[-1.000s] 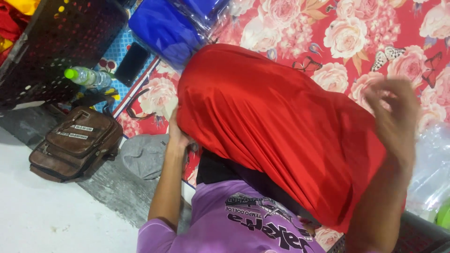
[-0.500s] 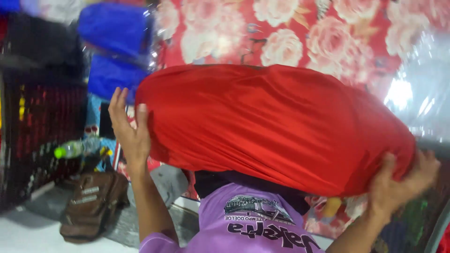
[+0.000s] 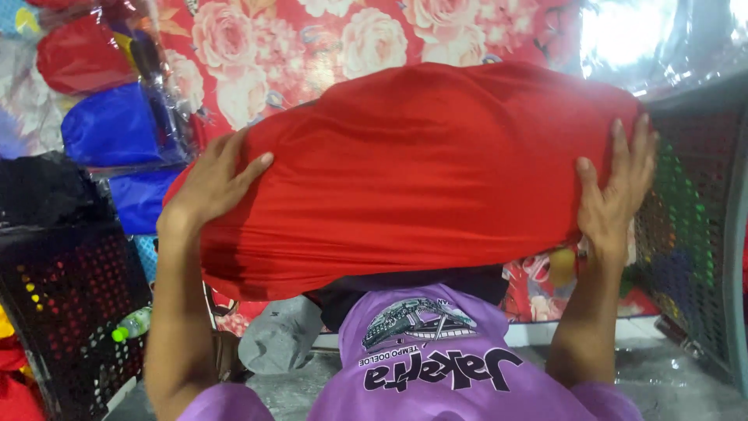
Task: Fitting a red fabric cover onto a black motorcycle seat and smoothing it with a sponge.
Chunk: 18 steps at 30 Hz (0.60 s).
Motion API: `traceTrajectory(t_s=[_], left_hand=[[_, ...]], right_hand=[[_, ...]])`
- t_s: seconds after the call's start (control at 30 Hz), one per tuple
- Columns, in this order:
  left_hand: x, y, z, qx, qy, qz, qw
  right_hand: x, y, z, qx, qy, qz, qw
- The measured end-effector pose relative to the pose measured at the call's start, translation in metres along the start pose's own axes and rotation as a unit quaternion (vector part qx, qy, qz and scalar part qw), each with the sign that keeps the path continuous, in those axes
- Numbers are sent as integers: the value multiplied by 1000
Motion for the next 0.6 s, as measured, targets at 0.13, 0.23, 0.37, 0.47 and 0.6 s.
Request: traceTrajectory(t_s=[0.13, 0.23, 0.37, 0.47, 0.6], left_hand=[[0, -46, 29, -87, 15, 9, 996], [4, -74, 24, -88, 85, 22, 992], [7, -83, 21, -1, 111, -57, 992], [-5, -86, -3, 80, 229, -77, 967], [-7, -85, -18, 56, 289, -48, 954]], right_hand=[[15, -12, -20, 12, -23, 5, 1000], [19, -29, -15, 71, 46, 30, 996], [3, -66, -22, 98, 6, -3, 995], [-22, -89, -18, 130, -28, -31, 991], [-20, -101, -9, 118, -89, 75, 986]])
Point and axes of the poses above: each hand's wrist, its own y-axis away from the middle knuckle, its own x-axis out of the back of the hand, z = x × y, the point moved 8 cm from there along -y, towards the middle knuckle, and after that the axes turned 3 degrees about x, right-handed, at the moved point
